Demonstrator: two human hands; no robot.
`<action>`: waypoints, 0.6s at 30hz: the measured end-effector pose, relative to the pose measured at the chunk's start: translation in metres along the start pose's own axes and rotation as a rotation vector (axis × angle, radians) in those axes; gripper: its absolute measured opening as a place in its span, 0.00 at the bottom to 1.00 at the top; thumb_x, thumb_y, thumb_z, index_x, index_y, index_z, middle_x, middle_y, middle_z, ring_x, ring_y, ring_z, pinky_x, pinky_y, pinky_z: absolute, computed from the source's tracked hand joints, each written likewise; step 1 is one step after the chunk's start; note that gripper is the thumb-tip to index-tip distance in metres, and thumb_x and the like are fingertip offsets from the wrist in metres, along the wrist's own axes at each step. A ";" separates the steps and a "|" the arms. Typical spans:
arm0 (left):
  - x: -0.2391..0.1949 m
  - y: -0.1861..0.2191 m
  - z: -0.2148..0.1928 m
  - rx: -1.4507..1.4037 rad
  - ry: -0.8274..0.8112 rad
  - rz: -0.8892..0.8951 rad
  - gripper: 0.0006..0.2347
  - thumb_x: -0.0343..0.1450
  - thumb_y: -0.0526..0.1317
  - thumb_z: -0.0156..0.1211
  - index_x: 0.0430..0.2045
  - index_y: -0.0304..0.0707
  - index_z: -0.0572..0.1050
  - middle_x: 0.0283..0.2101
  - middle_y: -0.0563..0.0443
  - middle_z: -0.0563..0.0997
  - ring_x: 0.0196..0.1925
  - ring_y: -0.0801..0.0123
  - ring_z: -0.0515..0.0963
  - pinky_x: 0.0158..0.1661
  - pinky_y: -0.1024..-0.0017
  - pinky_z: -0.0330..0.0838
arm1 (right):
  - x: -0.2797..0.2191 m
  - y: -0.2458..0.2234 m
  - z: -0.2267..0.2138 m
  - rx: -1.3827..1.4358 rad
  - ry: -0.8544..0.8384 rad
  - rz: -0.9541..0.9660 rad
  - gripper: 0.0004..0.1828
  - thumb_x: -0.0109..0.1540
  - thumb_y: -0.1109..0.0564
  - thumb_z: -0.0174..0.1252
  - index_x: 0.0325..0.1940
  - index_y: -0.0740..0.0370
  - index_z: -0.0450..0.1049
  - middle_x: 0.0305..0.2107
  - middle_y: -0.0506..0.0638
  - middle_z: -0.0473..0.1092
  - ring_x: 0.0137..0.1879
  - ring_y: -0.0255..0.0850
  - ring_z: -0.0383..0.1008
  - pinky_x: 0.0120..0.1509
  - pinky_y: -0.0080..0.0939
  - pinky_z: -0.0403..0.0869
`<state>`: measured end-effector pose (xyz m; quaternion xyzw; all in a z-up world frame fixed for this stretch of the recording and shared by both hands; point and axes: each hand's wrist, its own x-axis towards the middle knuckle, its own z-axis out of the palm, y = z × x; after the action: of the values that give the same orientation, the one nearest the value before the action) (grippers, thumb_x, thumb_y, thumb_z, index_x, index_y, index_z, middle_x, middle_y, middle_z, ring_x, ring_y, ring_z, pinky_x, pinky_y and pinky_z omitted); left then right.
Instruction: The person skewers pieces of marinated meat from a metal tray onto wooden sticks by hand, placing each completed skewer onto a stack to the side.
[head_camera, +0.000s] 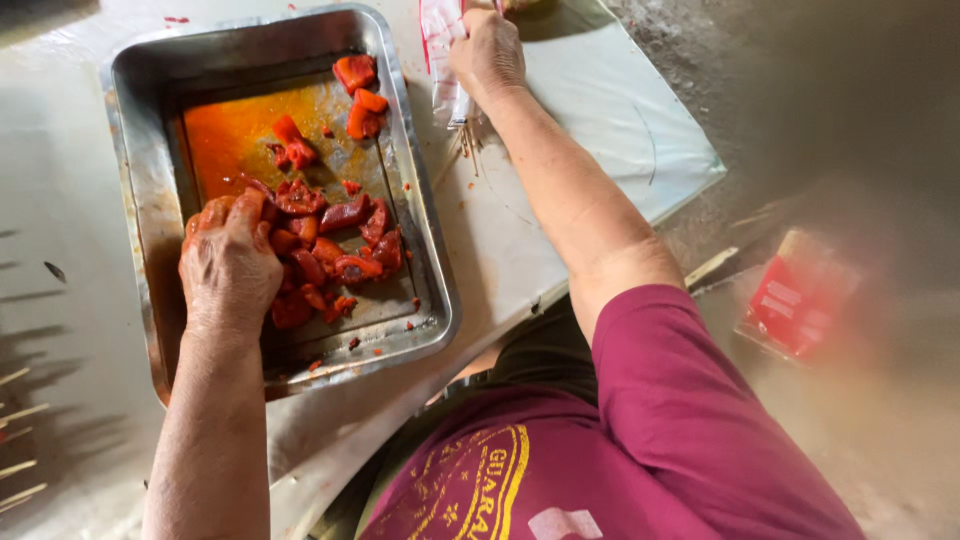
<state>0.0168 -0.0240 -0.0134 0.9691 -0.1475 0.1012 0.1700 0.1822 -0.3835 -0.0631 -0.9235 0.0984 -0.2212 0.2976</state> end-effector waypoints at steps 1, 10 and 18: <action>-0.002 -0.001 0.000 0.001 -0.012 0.001 0.14 0.73 0.32 0.59 0.53 0.40 0.77 0.50 0.37 0.79 0.53 0.39 0.76 0.51 0.49 0.72 | -0.006 0.001 -0.001 0.089 0.033 0.017 0.06 0.55 0.57 0.59 0.31 0.58 0.81 0.30 0.60 0.77 0.39 0.55 0.79 0.44 0.50 0.74; -0.002 -0.001 0.000 -0.004 -0.003 0.005 0.11 0.73 0.33 0.59 0.49 0.39 0.78 0.49 0.36 0.79 0.53 0.39 0.76 0.52 0.50 0.72 | -0.055 -0.017 -0.072 0.757 0.067 -0.097 0.07 0.60 0.62 0.56 0.29 0.67 0.71 0.23 0.51 0.68 0.31 0.35 0.67 0.36 0.43 0.69; -0.005 -0.011 0.007 -0.035 0.108 0.131 0.09 0.75 0.31 0.59 0.48 0.36 0.77 0.51 0.37 0.79 0.56 0.41 0.76 0.56 0.53 0.72 | -0.044 0.001 -0.035 0.249 0.040 -0.261 0.09 0.59 0.60 0.59 0.26 0.67 0.72 0.18 0.52 0.69 0.24 0.40 0.70 0.32 0.45 0.68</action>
<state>0.0168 -0.0154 -0.0238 0.9474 -0.2028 0.1617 0.1876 0.1269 -0.3885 -0.0538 -0.8799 -0.0447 -0.2867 0.3763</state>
